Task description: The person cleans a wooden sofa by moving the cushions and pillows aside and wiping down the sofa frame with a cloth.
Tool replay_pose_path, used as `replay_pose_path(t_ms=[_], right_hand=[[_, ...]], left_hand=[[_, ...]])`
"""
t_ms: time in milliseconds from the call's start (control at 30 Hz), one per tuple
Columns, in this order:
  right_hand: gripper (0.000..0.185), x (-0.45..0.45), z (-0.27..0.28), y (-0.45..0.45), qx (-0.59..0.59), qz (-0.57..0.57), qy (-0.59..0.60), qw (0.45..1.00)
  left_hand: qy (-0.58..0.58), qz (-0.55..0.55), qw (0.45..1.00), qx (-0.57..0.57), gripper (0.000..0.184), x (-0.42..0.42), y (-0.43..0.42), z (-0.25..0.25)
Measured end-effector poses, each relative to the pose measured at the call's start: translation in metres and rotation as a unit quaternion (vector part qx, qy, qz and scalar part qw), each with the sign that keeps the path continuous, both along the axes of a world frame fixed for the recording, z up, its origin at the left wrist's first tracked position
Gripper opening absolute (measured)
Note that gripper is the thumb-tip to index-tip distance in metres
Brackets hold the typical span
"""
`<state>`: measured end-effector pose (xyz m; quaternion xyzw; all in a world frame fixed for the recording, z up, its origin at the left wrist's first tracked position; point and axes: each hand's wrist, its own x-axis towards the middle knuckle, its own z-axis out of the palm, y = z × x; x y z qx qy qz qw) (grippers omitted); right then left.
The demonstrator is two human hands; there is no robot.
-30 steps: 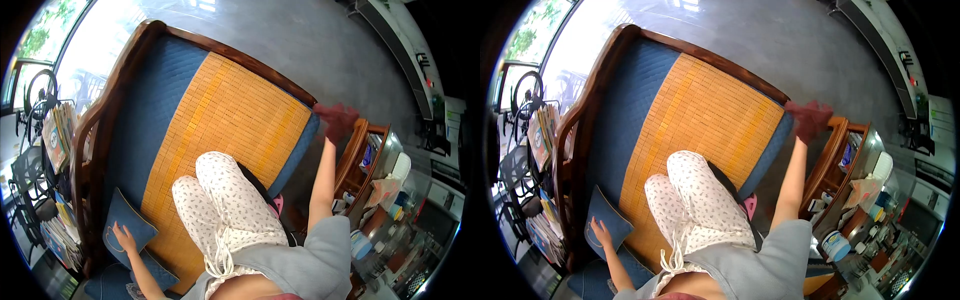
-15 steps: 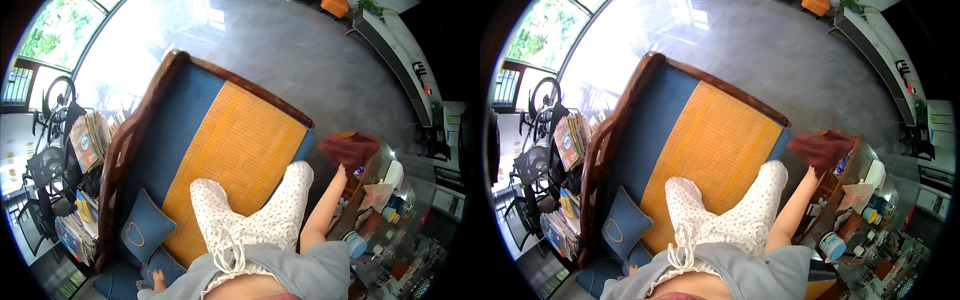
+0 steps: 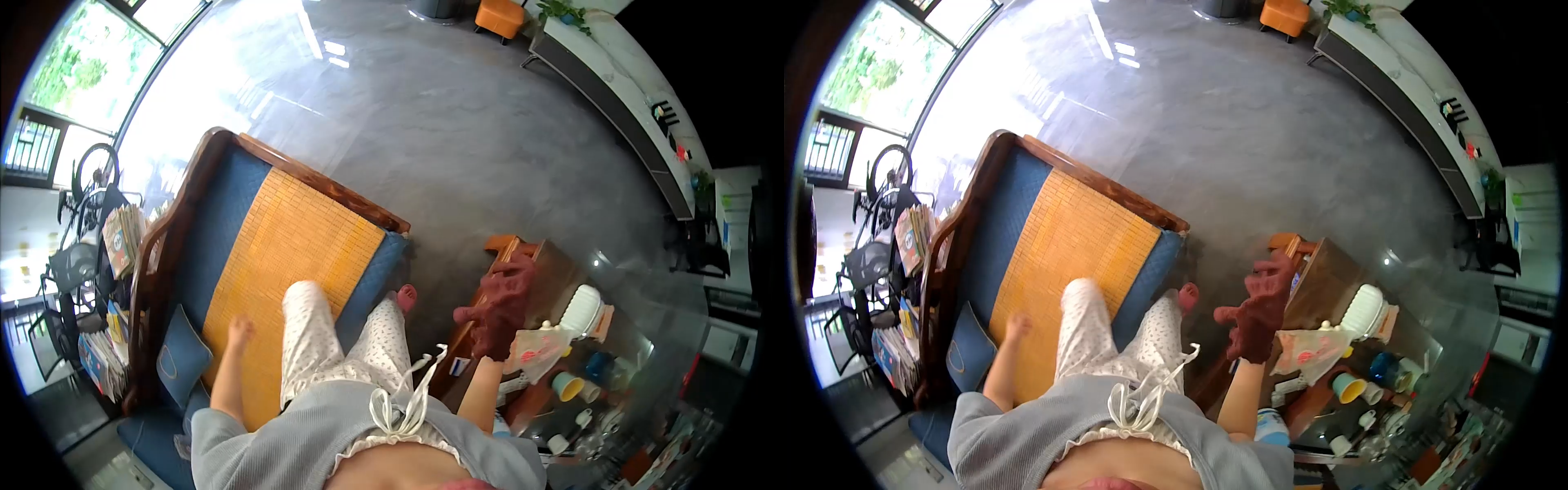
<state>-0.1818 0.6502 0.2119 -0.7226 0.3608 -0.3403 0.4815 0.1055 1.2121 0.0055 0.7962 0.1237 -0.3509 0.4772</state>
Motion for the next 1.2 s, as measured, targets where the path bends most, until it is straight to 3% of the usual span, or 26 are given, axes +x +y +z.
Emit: replay_pose_path(t_ms=[100, 167, 300, 367, 500, 567, 667, 733, 800, 933, 1100, 1200], right_hand=[[0.031, 0.007, 0.032, -0.030, -0.035, 0.057, 0.050, 0.997], [0.037, 0.025, 0.058, -0.050, -0.130, 0.106, 0.100, 0.981], [0.035, 0.071, 0.074, -0.103, -0.151, 0.190, 0.048, 0.969], [0.035, 0.097, 0.078, -0.134, -0.133, 0.234, 0.004, 0.963], [0.035, 0.166, 0.084, -0.195, -0.108, 0.318, -0.049, 0.941], [0.036, 0.212, 0.089, -0.228, -0.097, 0.356, -0.068, 0.927], [0.037, 0.285, 0.099, -0.270, -0.075, 0.406, -0.097, 0.906], [0.038, 0.333, 0.108, -0.294, -0.062, 0.443, -0.104, 0.888], [0.039, 0.382, 0.111, -0.311, -0.045, 0.477, -0.118, 0.870], [0.041, 0.483, 0.112, -0.329, -0.026, 0.553, -0.150, 0.819], [0.039, 0.624, 0.068, -0.371, -0.011, 0.666, -0.098, 0.739], [0.045, 0.722, 0.058, -0.378, 0.036, 0.690, -0.064, 0.720]], left_hand=[[0.021, 0.053, 0.990, 0.132, 0.026, -0.001, -0.033, 0.052], [0.084, 0.048, 0.979, 0.177, 0.029, -0.017, -0.020, 0.049], [0.287, -0.016, 0.904, 0.317, 0.037, -0.104, -0.021, -0.002], [0.353, -0.077, 0.889, 0.283, 0.041, -0.149, -0.058, -0.024], [0.427, -0.045, 0.891, 0.147, 0.043, -0.190, -0.188, -0.041], [0.455, -0.046, 0.878, 0.141, 0.043, -0.186, -0.249, -0.053], [0.430, -0.002, 0.897, 0.100, 0.038, -0.139, -0.337, -0.046], [0.370, 0.132, 0.920, 0.006, 0.037, -0.111, -0.380, -0.041], [0.325, 0.185, 0.927, -0.026, 0.034, -0.074, -0.407, -0.018], [0.272, 0.258, 0.927, 0.021, 0.035, -0.030, -0.419, 0.003], [0.230, 0.441, 0.864, 0.077, 0.034, -0.012, -0.436, 0.007], [0.311, 0.451, 0.834, 0.066, 0.035, 0.016, -0.483, 0.004]])
